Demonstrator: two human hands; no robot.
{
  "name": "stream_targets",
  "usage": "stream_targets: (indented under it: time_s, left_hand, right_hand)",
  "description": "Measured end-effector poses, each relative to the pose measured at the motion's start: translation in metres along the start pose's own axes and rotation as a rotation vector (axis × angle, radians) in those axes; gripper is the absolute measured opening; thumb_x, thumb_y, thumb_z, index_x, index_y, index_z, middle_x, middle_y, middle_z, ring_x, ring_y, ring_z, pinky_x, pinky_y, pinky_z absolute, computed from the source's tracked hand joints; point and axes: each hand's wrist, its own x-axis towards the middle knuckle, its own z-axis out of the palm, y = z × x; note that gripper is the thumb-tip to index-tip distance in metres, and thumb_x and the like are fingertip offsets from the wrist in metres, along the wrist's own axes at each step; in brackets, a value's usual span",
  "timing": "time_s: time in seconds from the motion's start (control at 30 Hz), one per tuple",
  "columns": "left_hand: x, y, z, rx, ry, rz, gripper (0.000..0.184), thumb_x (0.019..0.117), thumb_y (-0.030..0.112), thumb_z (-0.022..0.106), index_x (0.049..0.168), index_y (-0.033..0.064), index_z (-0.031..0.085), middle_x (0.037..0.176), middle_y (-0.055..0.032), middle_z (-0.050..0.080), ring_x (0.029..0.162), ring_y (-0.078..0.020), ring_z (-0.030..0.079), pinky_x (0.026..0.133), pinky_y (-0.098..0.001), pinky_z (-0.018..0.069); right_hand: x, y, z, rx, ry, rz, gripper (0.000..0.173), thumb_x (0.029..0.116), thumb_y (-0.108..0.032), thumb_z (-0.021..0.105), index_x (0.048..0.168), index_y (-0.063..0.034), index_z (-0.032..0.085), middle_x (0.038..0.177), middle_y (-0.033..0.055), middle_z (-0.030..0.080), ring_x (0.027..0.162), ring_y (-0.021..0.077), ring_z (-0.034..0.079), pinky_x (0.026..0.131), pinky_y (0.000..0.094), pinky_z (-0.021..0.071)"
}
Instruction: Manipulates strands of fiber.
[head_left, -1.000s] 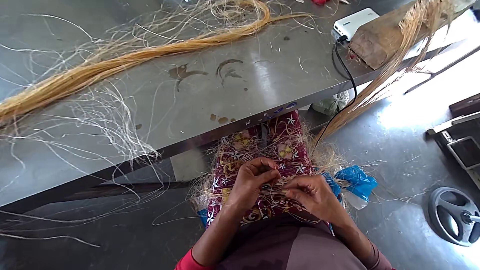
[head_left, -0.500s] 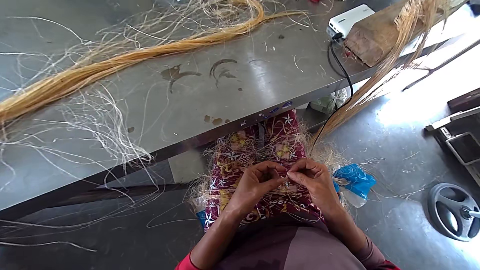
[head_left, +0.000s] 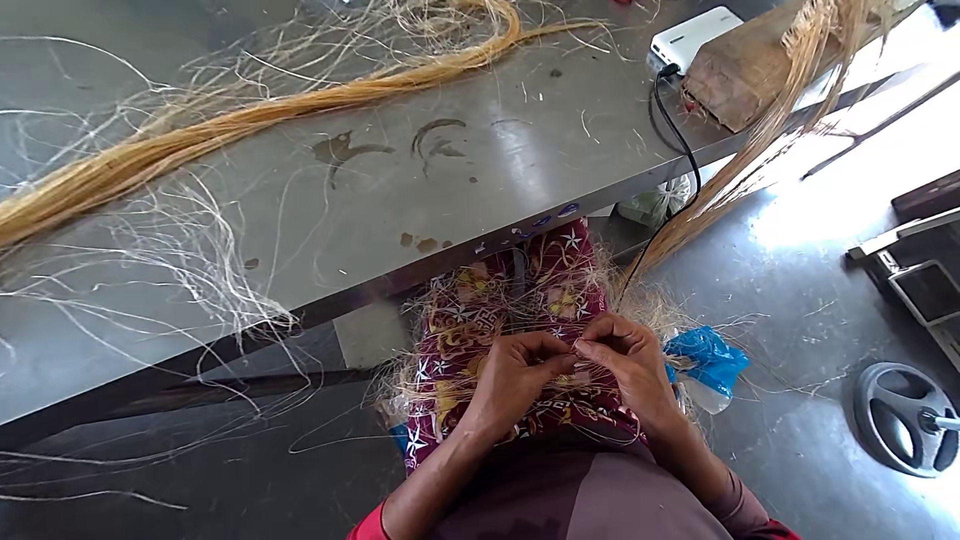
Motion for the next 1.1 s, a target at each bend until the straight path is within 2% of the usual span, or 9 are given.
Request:
stream_targets:
  time_s: [0.13, 0.3, 0.4, 0.53, 0.63, 0.7, 0.87, 0.97, 1.1]
  left_hand:
    - [0.001, -0.002, 0.0, 0.019, 0.007, 0.013, 0.007, 0.0868, 0.004, 0.074, 0.086, 0.0096, 0.072, 0.076, 0.0076, 0.07, 0.071, 0.0002, 0.066, 0.068, -0.0165, 0.0557]
    - [0.0, -0.002, 0.005, 0.061, 0.017, 0.057, 0.004, 0.0881, 0.004, 0.073, 0.088, 0.0086, 0.071, 0.078, 0.0073, 0.071, 0.072, 0.0007, 0.067, 0.068, -0.0156, 0.0558]
    - [-0.002, -0.002, 0.005, -0.002, -0.023, 0.016, 0.007, 0.0914, 0.001, 0.068, 0.091, 0.0077, 0.069, 0.079, 0.0049, 0.073, 0.071, -0.0024, 0.07, 0.067, -0.0176, 0.0569]
    - [-0.004, 0.003, 0.006, -0.024, -0.069, -0.03, 0.009, 0.0931, 0.0, 0.066, 0.092, 0.0083, 0.067, 0.075, 0.0059, 0.072, 0.067, -0.0029, 0.069, 0.065, -0.0181, 0.0577]
    - [-0.007, 0.004, 0.005, -0.019, -0.117, -0.036, 0.008, 0.0929, 0.0, 0.065, 0.093, 0.0084, 0.067, 0.075, 0.0068, 0.071, 0.066, -0.004, 0.069, 0.066, -0.0198, 0.0595]
    - [-0.009, 0.005, 0.003, -0.043, -0.14, -0.039, 0.01, 0.0931, 0.0, 0.064, 0.093, 0.0093, 0.067, 0.074, 0.007, 0.071, 0.064, -0.0046, 0.069, 0.064, -0.0208, 0.0604]
    - [-0.014, 0.011, -0.015, -0.024, -0.211, -0.071, 0.012, 0.0918, 0.004, 0.064, 0.091, 0.0146, 0.07, 0.069, 0.0082, 0.07, 0.058, -0.0029, 0.066, 0.057, -0.0189, 0.0581]
    - [-0.015, 0.023, -0.03, 0.097, -0.227, -0.11, 0.015, 0.0909, 0.001, 0.063, 0.089, 0.0148, 0.069, 0.068, 0.0107, 0.067, 0.054, 0.0001, 0.062, 0.053, -0.0167, 0.0552]
    - [-0.007, 0.038, -0.055, 0.405, -0.079, -0.016, 0.006, 0.0888, 0.004, 0.066, 0.092, 0.0075, 0.07, 0.07, 0.0105, 0.066, 0.055, 0.0043, 0.059, 0.051, -0.0128, 0.0504]
  right_hand:
    - [0.0, 0.013, -0.004, 0.316, -0.082, 0.079, 0.009, 0.0879, -0.002, 0.071, 0.087, -0.0074, 0.077, 0.09, -0.0019, 0.072, 0.085, 0.0032, 0.067, 0.079, 0.0207, 0.0565]
    - [-0.005, 0.012, 0.007, 0.653, 0.057, 0.271, 0.015, 0.0903, 0.001, 0.066, 0.088, -0.0072, 0.078, 0.093, 0.0049, 0.076, 0.087, 0.011, 0.071, 0.081, 0.0272, 0.0591]
    - [-0.002, 0.009, 0.001, 0.631, 0.087, 0.224, 0.017, 0.0887, 0.004, 0.066, 0.092, -0.0061, 0.079, 0.093, 0.0068, 0.076, 0.087, 0.0126, 0.072, 0.082, 0.0284, 0.0598]
    - [0.002, 0.007, 0.001, 0.611, 0.193, 0.203, 0.021, 0.0807, 0.013, 0.069, 0.091, -0.0033, 0.078, 0.087, 0.0086, 0.076, 0.083, 0.013, 0.073, 0.081, 0.0276, 0.0605]
    - [0.008, -0.001, 0.003, 0.635, 0.272, 0.207, 0.022, 0.0827, 0.016, 0.063, 0.09, -0.0012, 0.075, 0.084, 0.0109, 0.075, 0.079, 0.0168, 0.074, 0.079, 0.0311, 0.0621]
    - [0.015, -0.013, -0.007, 0.604, 0.302, 0.147, 0.023, 0.086, 0.015, 0.059, 0.091, -0.0026, 0.074, 0.082, 0.01, 0.075, 0.077, 0.0169, 0.074, 0.078, 0.0318, 0.0625]
    - [0.038, -0.059, -0.09, 0.337, 0.372, -0.152, 0.032, 0.0955, 0.004, 0.053, 0.099, -0.0162, 0.077, 0.084, -0.0032, 0.076, 0.079, 0.009, 0.073, 0.08, 0.0288, 0.0615]
    - [0.051, -0.108, -0.163, 0.108, 0.554, -0.233, 0.028, 0.1032, 0.001, 0.041, 0.11, -0.0129, 0.065, 0.085, -0.0068, 0.072, 0.081, 0.0077, 0.071, 0.085, 0.0282, 0.0595]
    - [0.058, -0.178, -0.294, -0.199, 0.853, -0.323, 0.018, 0.1007, 0.0, 0.051, 0.115, -0.0067, 0.06, 0.086, -0.0069, 0.07, 0.079, 0.008, 0.07, 0.082, 0.029, 0.0606]
